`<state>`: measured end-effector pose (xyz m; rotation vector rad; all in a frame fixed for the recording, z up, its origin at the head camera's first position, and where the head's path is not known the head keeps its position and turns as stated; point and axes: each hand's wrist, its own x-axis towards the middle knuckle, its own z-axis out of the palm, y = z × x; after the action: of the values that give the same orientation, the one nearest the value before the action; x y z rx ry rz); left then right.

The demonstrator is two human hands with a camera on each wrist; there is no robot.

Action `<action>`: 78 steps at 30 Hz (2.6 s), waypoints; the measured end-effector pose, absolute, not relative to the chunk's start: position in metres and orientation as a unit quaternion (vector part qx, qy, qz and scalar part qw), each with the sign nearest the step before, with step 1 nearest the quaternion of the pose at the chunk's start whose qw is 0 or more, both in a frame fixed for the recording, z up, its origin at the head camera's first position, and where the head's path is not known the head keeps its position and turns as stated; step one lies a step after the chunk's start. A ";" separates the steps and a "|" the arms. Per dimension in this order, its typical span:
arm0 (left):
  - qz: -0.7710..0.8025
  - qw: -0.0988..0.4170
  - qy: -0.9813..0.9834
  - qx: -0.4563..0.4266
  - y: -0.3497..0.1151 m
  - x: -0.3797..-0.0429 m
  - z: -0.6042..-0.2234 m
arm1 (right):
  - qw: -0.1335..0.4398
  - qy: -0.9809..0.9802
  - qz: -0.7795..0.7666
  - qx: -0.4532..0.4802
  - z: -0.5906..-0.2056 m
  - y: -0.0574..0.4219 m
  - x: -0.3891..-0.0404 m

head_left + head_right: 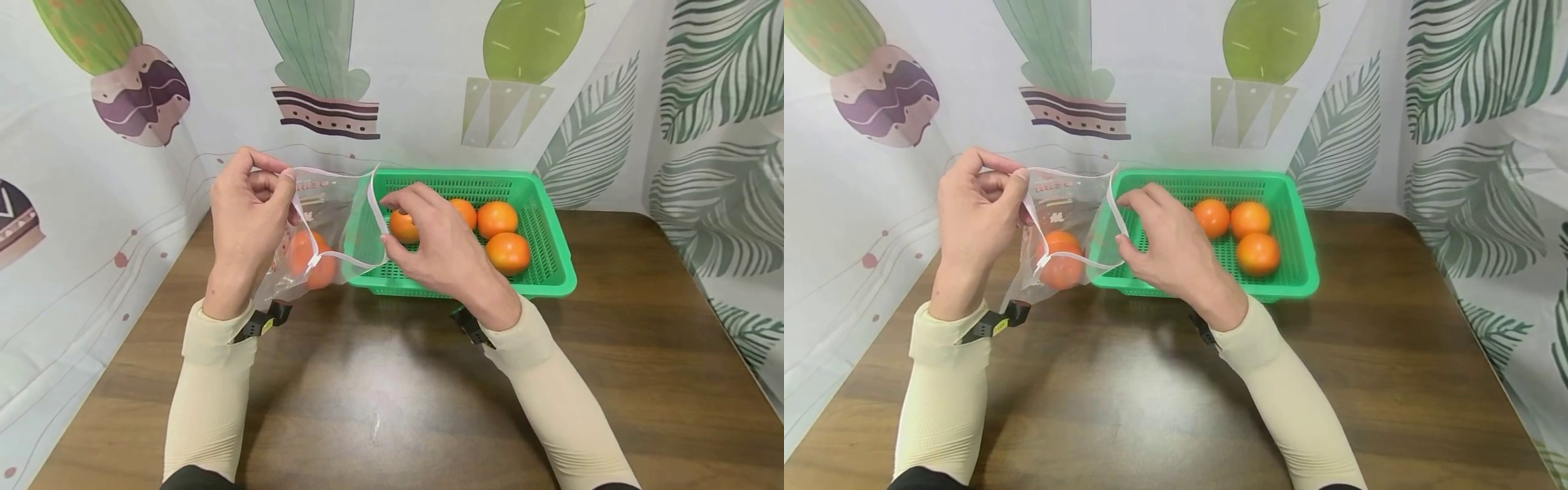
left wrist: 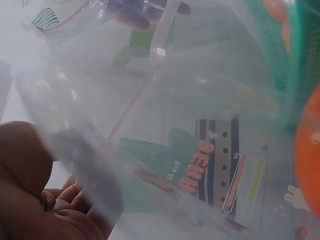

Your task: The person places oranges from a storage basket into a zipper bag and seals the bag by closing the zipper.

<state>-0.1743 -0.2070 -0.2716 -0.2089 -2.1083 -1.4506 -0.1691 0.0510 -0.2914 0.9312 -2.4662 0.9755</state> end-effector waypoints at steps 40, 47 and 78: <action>-0.513 0.292 -0.803 -0.085 -0.211 -0.178 -0.273 | 0.114 -0.933 0.232 0.249 -0.331 0.130 -0.183; -0.510 0.291 -0.805 -0.086 -0.211 -0.177 -0.272 | 0.109 -0.938 0.222 0.243 -0.337 0.146 -0.185; -0.508 0.290 -0.805 -0.098 -0.209 -0.177 -0.273 | -0.081 -0.966 0.191 0.157 -0.345 0.180 -0.201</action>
<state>-0.1770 -0.2094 -0.2727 -0.2625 -2.1481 -1.3565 -0.2013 0.1804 -0.3448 0.5203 -3.2006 0.6323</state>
